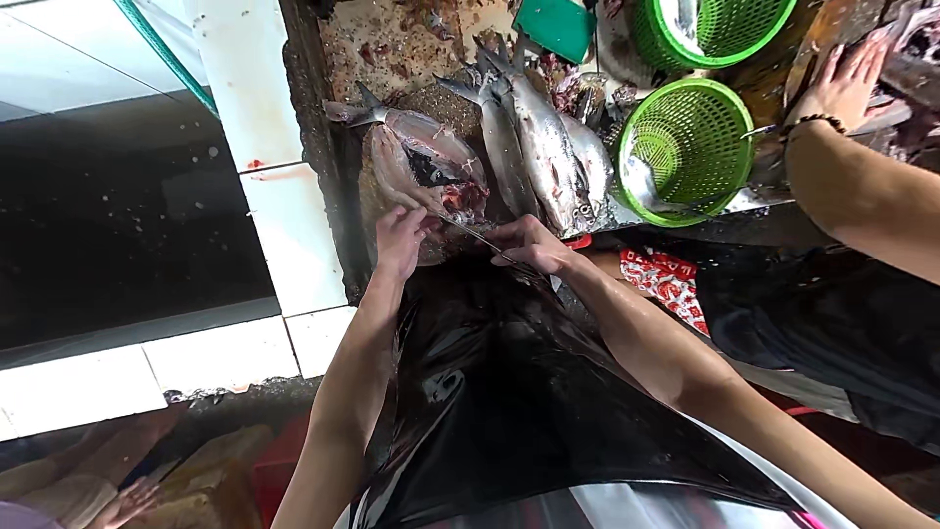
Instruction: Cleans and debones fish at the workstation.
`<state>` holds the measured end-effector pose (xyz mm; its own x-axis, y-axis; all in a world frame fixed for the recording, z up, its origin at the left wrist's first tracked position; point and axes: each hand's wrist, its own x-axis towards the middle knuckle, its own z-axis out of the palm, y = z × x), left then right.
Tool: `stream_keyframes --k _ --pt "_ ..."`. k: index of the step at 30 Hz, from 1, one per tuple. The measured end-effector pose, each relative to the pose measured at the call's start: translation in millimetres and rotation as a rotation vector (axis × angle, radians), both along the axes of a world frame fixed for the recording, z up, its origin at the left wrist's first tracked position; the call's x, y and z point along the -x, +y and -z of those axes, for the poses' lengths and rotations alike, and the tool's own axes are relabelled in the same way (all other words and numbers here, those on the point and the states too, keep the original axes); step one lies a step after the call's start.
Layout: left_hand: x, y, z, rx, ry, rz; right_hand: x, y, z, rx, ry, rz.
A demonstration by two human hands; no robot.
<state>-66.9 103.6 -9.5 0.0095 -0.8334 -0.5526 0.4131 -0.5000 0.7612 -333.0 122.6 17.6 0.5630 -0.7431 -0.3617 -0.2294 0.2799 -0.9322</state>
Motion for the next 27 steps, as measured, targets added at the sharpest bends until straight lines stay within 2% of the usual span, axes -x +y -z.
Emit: stream_keyframes --k 7,11,12,14,17,18,19,21,23,25,27 --pt "-1.9 -4.5 0.3 0.04 0.011 0.046 -6.9 -8.4 6.6 0.053 -0.024 -0.025" --pt "3.6 -1.9 0.0 -0.004 -0.026 0.028 -3.1 -14.1 -10.6 0.034 0.205 -0.138" --pt "8.2 -0.8 -2.0 -0.046 -0.01 -0.022 1.8 -14.7 -24.8 -0.015 0.172 -0.121" --pt "17.1 -1.3 -11.0 -0.169 0.074 -0.141 16.9 -10.0 -51.7 -0.123 -0.131 0.024" --pt "32.8 -6.6 -27.4 -0.383 0.208 -0.28 10.1 6.0 -64.2 -0.055 -0.541 0.381" --pt "38.2 -6.1 -29.5 -0.423 0.233 -0.301 3.9 11.5 -63.8 0.065 -0.496 0.412" --pt "42.3 -6.1 -31.3 -0.439 0.24 -0.301 -1.7 15.4 -64.5 0.232 -0.311 0.388" --pt "47.1 -6.7 -32.5 -0.42 0.212 -0.286 -12.6 17.2 -66.7 0.559 0.316 0.239" --pt "45.8 -4.3 -29.3 -0.384 0.175 -0.245 -23.9 18.3 -68.1 0.709 0.766 0.092" --pt "41.6 -5.2 -25.5 -0.351 0.163 -0.178 -26.8 13.4 -69.8 0.73 0.918 0.021" --pt "36.3 -5.8 -23.5 -0.335 0.165 -0.108 -21.5 7.6 -66.0 0.696 0.899 0.042"
